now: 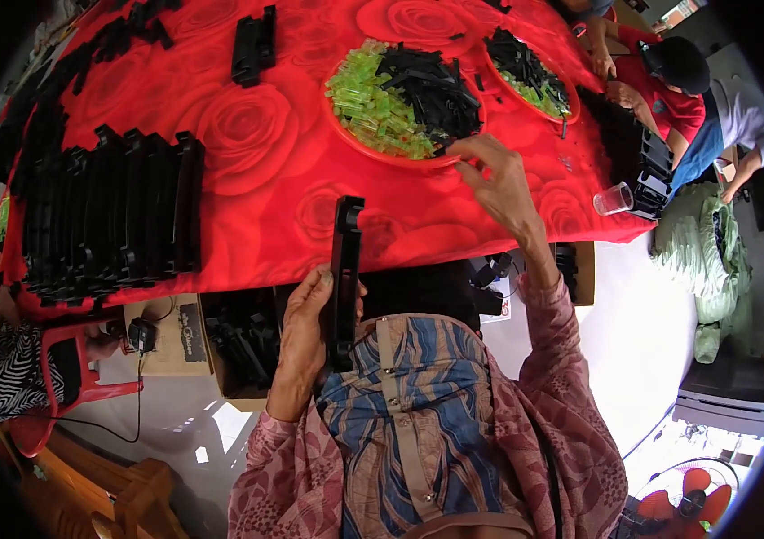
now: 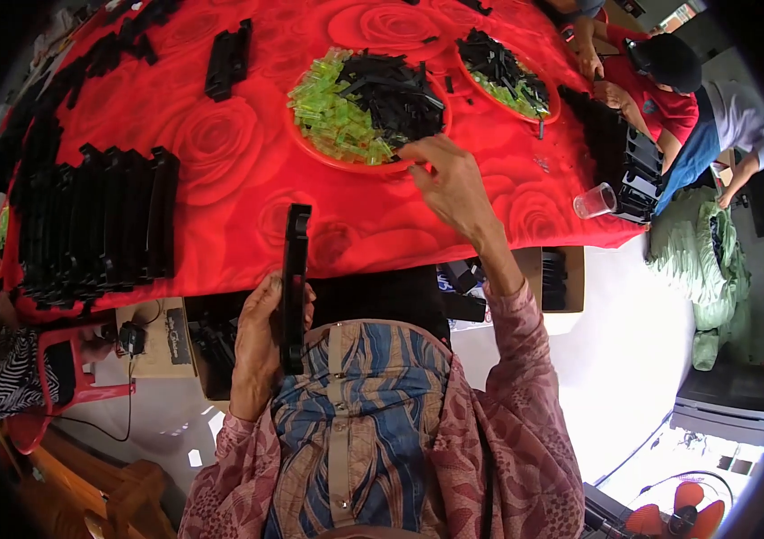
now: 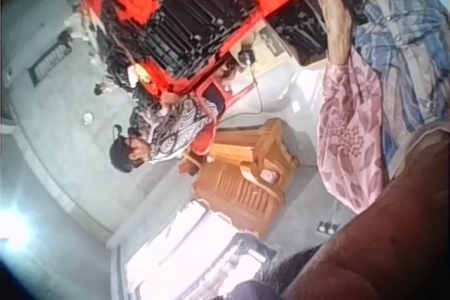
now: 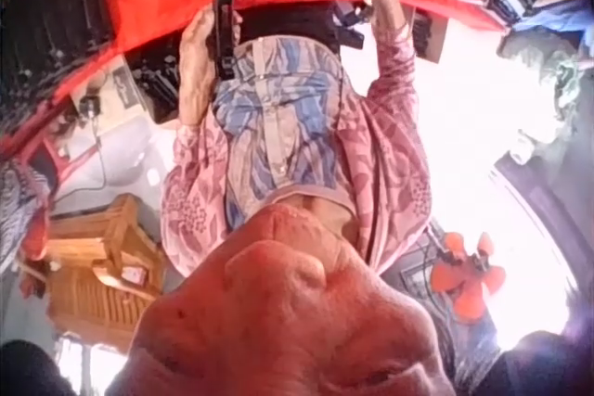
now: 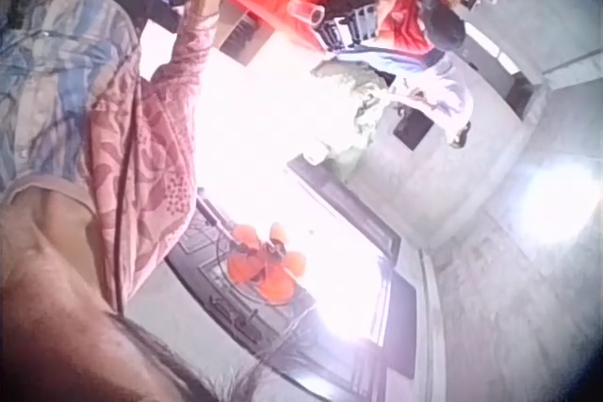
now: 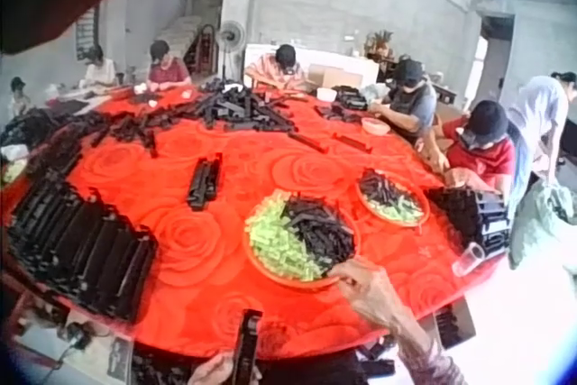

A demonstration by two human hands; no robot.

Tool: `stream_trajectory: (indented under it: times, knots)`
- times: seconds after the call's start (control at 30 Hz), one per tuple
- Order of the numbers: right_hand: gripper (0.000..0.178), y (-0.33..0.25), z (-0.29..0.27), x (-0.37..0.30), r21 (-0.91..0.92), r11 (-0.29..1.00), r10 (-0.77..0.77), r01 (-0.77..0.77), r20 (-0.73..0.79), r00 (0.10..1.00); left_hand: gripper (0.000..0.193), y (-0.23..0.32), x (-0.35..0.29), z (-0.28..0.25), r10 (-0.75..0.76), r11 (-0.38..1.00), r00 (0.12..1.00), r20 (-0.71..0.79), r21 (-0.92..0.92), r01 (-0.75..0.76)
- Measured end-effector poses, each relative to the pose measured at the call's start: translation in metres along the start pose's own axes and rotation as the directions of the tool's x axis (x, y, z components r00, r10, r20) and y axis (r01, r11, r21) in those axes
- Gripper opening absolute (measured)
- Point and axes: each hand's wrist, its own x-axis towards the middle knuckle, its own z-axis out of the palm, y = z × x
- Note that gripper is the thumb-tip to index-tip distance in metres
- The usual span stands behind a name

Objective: The person assembles small plastic components and plastic strips by hand at a workshop table, taking them from a cardboard box.

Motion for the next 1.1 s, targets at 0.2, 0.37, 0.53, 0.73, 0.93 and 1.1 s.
stream_trajectory:
  times: [0.2, 0.37, 0.53, 0.73, 0.93, 1.1]
  knots:
    - [0.037, 0.014, -0.001, 0.021, -0.244, 0.951, -0.12, 0.191, 0.279, 0.953, 0.032, 0.0, 0.002, 0.004, 0.009, 1.0, 1.0, 0.002, -0.017, -0.009]
    - [0.035, 0.015, 0.004, 0.023, -0.243, 0.954, -0.089, 0.175, 0.326, 0.941, 0.031, 0.0, 0.007, 0.0, -0.002, 1.0, 1.0, -0.013, -0.005, 0.002]
    - [0.036, 0.003, 0.009, 0.026, -0.183, 0.965, -0.121, 0.187, 0.321, 0.939, 0.034, 0.002, 0.006, 0.003, 0.003, 1.0, 0.999, -0.052, 0.015, -0.002]
    - [0.033, -0.005, 0.026, 0.036, -0.26, 0.924, -0.185, 0.281, 0.339, 0.922, 0.032, 0.004, 0.012, 0.001, 0.011, 0.999, 1.0, -0.013, -0.044, -0.011]
    - [0.03, 0.001, 0.037, 0.038, -0.459, 0.854, -0.132, 0.247, 0.268, 0.954, 0.032, -0.001, 0.023, 0.003, -0.014, 0.999, 0.999, 0.048, -0.038, 0.016]
    - [0.011, 0.0, 0.085, 0.05, -0.568, 0.813, -0.002, 0.126, 0.215, 0.977, 0.035, -0.014, 0.012, -0.013, -0.022, 0.995, 0.998, -0.058, -0.095, 0.016]
